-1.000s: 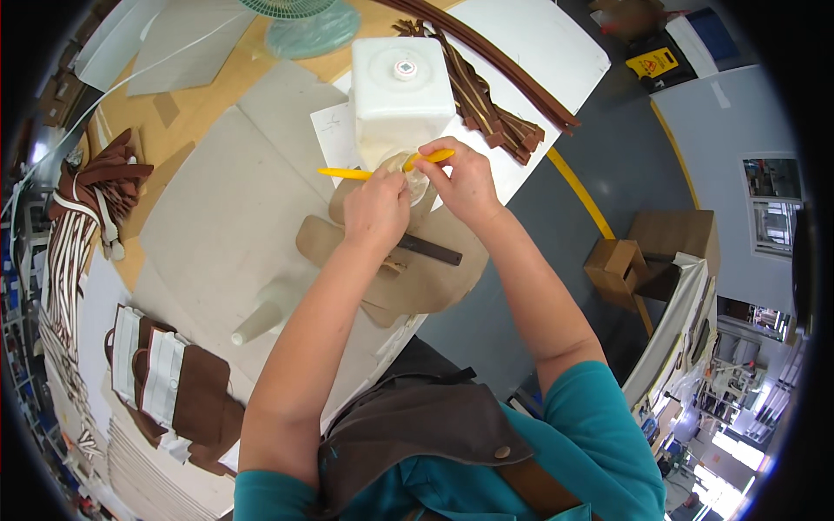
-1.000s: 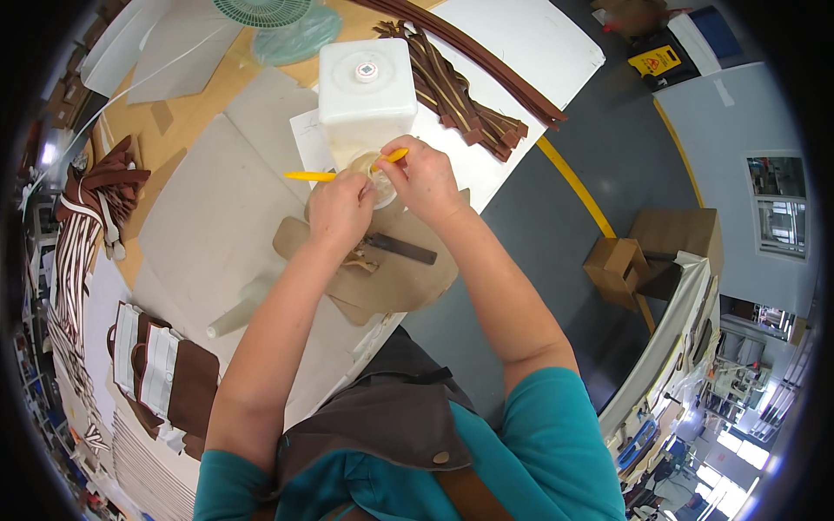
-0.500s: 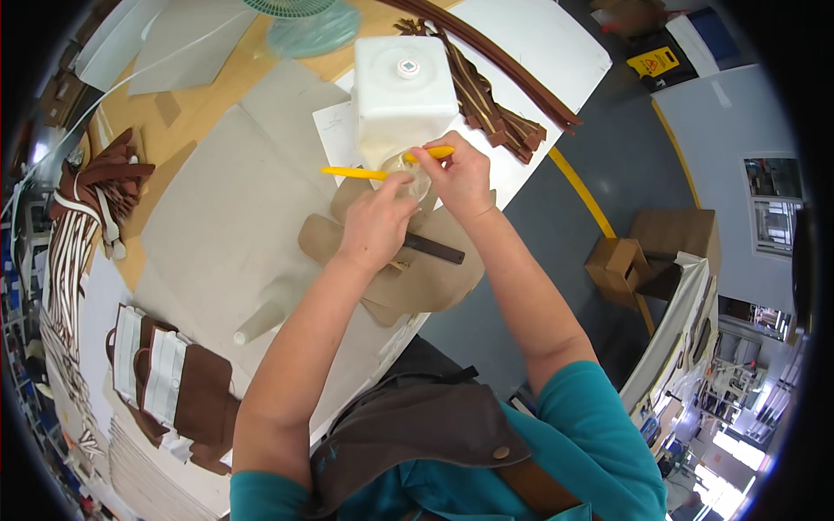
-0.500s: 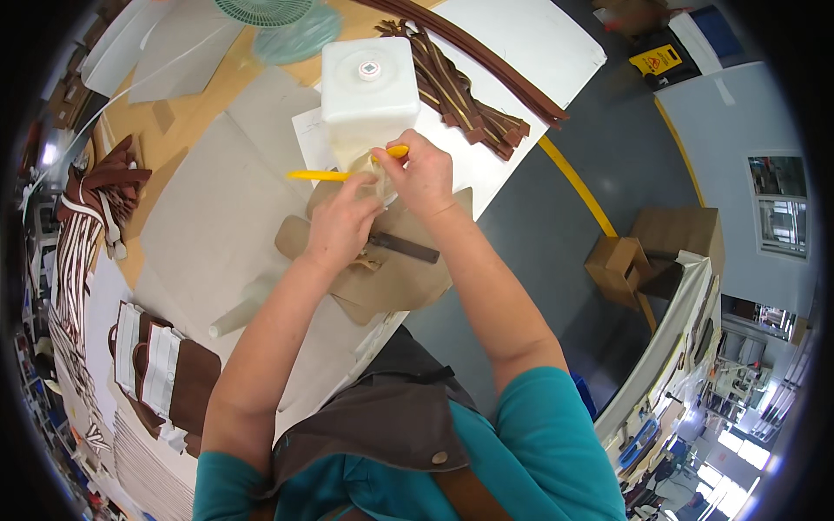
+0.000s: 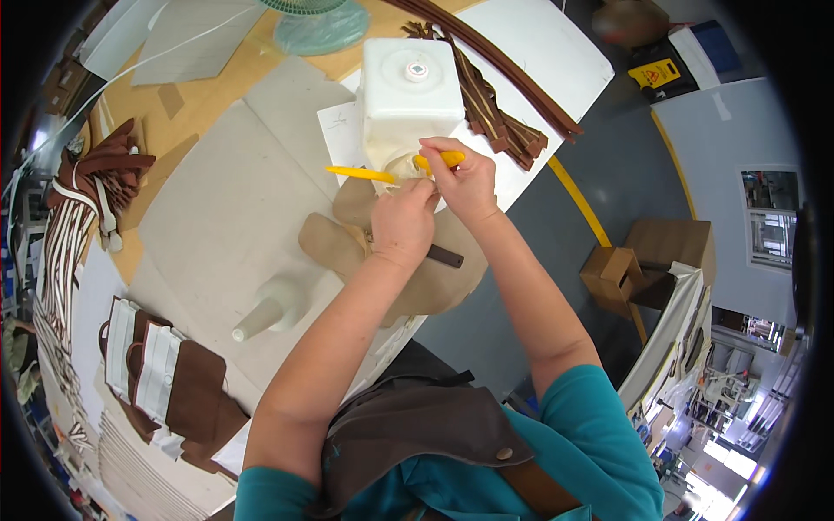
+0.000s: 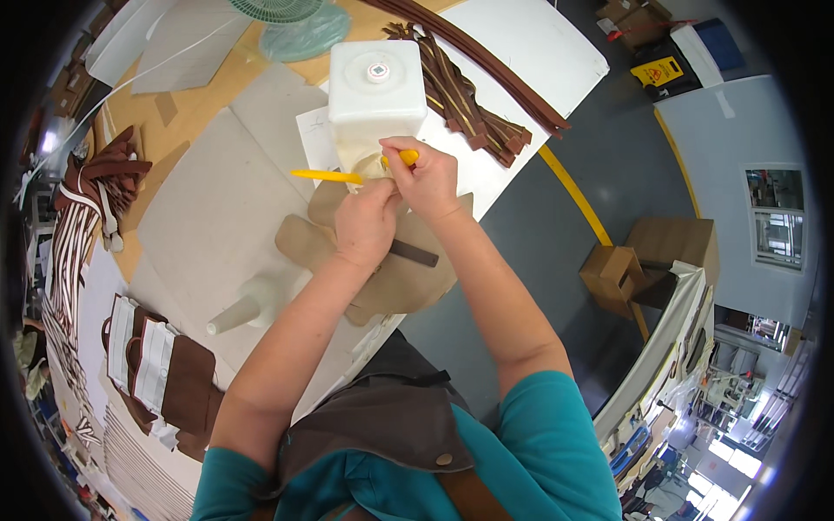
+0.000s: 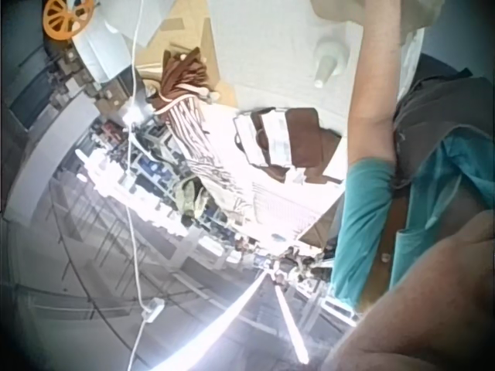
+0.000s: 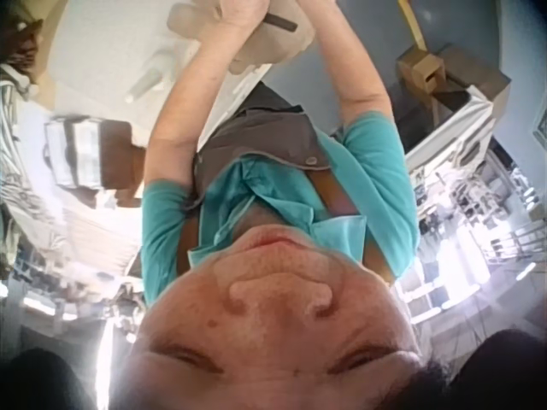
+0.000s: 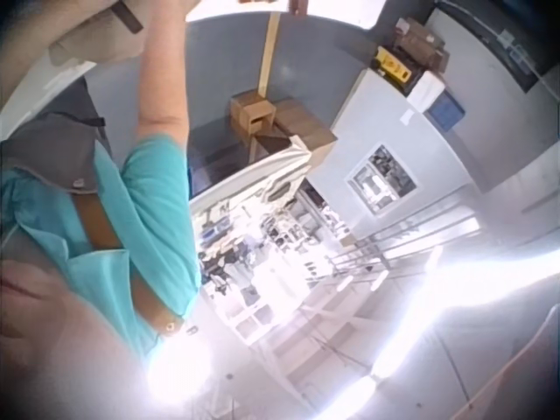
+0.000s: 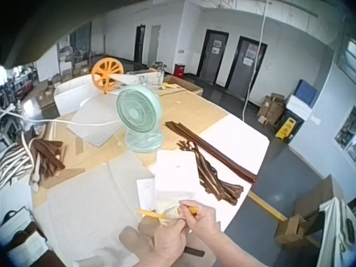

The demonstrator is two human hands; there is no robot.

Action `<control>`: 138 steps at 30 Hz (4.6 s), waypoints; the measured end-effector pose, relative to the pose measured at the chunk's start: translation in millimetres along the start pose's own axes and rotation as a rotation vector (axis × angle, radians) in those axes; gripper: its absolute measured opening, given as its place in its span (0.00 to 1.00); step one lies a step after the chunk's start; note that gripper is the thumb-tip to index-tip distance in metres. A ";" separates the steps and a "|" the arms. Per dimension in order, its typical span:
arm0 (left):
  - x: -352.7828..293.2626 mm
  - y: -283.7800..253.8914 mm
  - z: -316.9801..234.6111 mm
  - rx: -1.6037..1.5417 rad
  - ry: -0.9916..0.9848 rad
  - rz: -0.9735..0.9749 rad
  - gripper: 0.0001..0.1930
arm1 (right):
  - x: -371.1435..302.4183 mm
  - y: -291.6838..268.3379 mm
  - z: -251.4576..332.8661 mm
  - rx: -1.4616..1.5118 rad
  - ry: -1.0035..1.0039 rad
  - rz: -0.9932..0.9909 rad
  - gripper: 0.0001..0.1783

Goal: The person applies a white paste to a cardboard template using a yellow spatula, then handles brown fabric bag components. They fold the fabric, insert white paper inserts, and arrange the assembled bags on the table.

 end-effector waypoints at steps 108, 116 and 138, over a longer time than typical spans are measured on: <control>28.2 -108.1 -12.7 0.796 0.290 0.193 0.05 | 0.3 -19.4 24.5 -0.154 0.222 0.222 0.05; -7.1 -86.0 -8.6 0.823 0.218 0.246 0.04 | 15.7 -18.0 26.3 -0.318 0.151 0.300 0.06; -123.8 -68.4 66.0 -0.954 -0.516 0.202 0.29 | 18.4 -10.7 24.9 -0.247 0.223 0.253 0.16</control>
Point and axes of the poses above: each hand's wrist, its own x-axis towards the middle knuckle, its own y-axis out of the palm, z = x × y, the point moved 1 cm from there along x, towards the middle knuckle, and after that the axes turned 12 degrees about z, right-handed, at the moved point
